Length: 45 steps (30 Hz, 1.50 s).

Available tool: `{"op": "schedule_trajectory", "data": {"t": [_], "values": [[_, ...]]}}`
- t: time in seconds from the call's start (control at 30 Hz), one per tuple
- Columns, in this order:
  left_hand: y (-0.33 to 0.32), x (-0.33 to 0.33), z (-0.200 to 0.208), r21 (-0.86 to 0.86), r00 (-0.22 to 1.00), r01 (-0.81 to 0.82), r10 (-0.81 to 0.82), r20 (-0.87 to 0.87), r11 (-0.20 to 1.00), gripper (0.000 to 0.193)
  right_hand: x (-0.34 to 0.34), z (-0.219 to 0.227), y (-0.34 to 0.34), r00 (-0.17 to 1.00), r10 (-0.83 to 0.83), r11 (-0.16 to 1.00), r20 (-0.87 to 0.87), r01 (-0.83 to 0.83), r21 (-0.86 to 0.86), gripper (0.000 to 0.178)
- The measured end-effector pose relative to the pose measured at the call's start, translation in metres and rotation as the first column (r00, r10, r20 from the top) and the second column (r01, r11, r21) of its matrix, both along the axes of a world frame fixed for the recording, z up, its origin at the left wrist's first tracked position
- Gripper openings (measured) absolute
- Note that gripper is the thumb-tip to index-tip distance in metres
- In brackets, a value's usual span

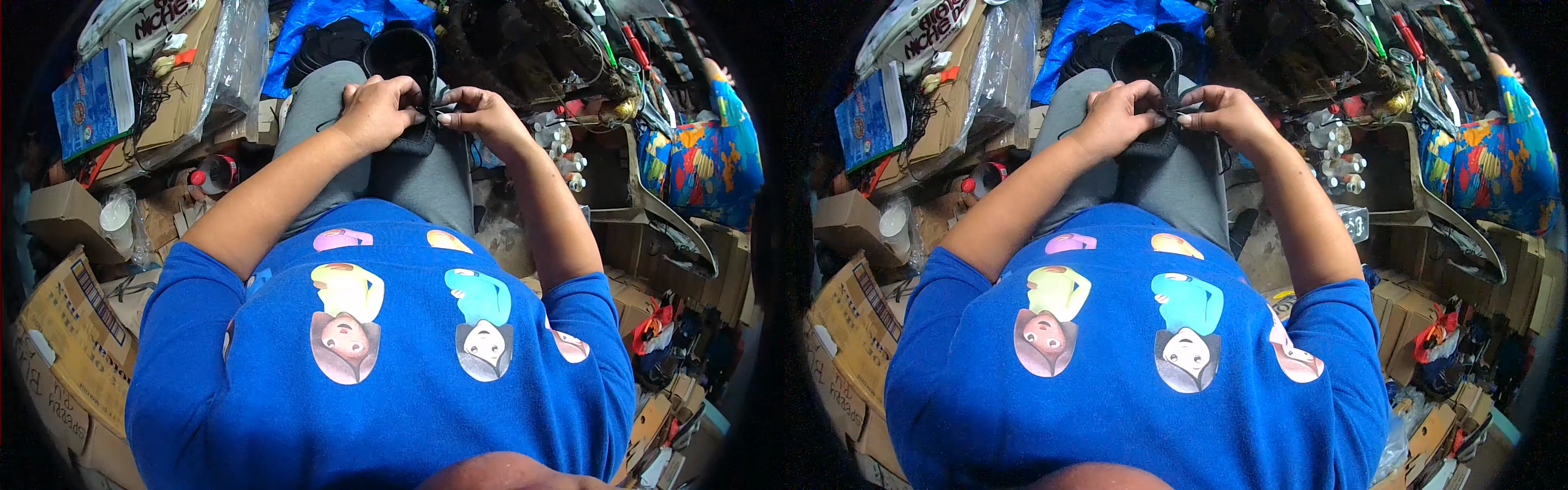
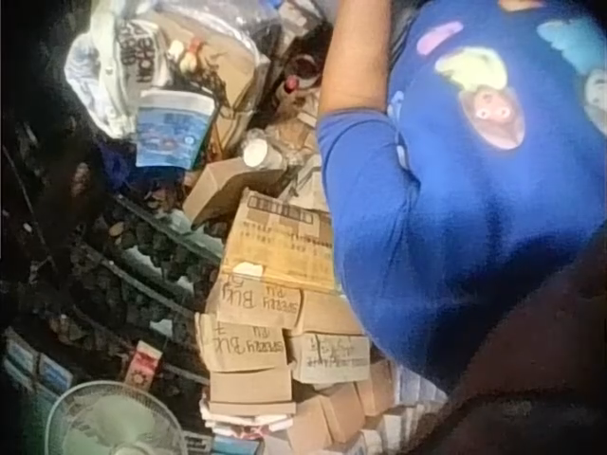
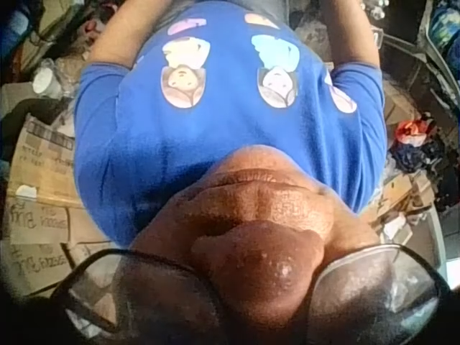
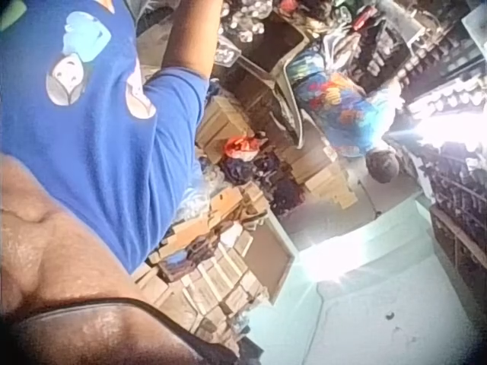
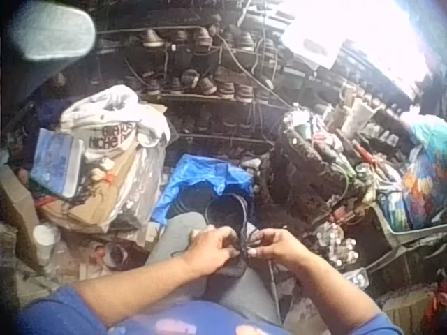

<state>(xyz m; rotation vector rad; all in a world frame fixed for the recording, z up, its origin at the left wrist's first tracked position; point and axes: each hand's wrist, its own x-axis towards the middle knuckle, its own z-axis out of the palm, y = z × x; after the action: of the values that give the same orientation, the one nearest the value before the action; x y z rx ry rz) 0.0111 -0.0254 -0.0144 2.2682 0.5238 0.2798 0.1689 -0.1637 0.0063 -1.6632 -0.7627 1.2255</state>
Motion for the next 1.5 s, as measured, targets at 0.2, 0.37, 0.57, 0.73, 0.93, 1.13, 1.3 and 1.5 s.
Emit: {"op": "schedule_trajectory", "data": {"t": [0.2, 0.37, 0.57, 0.73, 0.93, 1.13, 1.3, 1.5], "values": [[0.028, -0.007, -0.005, -0.102, 0.984, 0.109, -0.093, 0.151, 0.989, 0.020, -0.001, 0.013, 0.011, 0.989, 0.109, 0.985, 0.098, -0.095, -0.144, 0.024], [0.040, -0.010, -0.005, 0.272, 0.888, 0.128, -0.233, 0.397, 0.954, 0.022, -0.002, 0.009, 0.008, 0.991, 0.111, 0.989, 0.078, -0.102, -0.107, 0.014], [0.045, -0.025, 0.000, 0.173, 0.921, 0.252, -0.290, 0.259, 0.952, 0.011, 0.001, 0.007, 0.007, 0.987, 0.119, 0.986, 0.112, -0.105, -0.128, 0.018], [0.032, -0.038, 0.017, 0.281, 0.882, 0.279, -0.361, 0.304, 0.918, 0.010, 0.006, -0.001, 0.003, 0.996, 0.082, 0.994, 0.030, -0.079, -0.079, 0.022], [0.057, 0.016, 0.018, 0.388, 0.888, 0.228, -0.354, 0.293, 0.893, 0.014, -0.004, 0.022, 0.013, 0.976, 0.131, 0.982, 0.173, -0.103, -0.159, 0.021], [0.037, -0.008, -0.001, 0.184, 0.913, -0.006, -0.070, 0.401, 0.983, 0.017, 0.004, 0.021, 0.008, 0.972, 0.170, 0.974, 0.160, -0.141, -0.180, 0.021], [0.013, -0.021, 0.006, 0.138, 0.992, 0.053, -0.068, 0.104, 0.989, 0.020, 0.001, 0.021, 0.008, 0.981, 0.147, 0.975, 0.124, -0.123, -0.185, 0.020], [0.006, -0.017, 0.003, 0.103, 0.996, 0.012, -0.021, 0.086, 0.995, 0.028, -0.003, 0.011, 0.009, 0.988, 0.104, 0.990, 0.115, -0.093, -0.104, 0.020]]}}
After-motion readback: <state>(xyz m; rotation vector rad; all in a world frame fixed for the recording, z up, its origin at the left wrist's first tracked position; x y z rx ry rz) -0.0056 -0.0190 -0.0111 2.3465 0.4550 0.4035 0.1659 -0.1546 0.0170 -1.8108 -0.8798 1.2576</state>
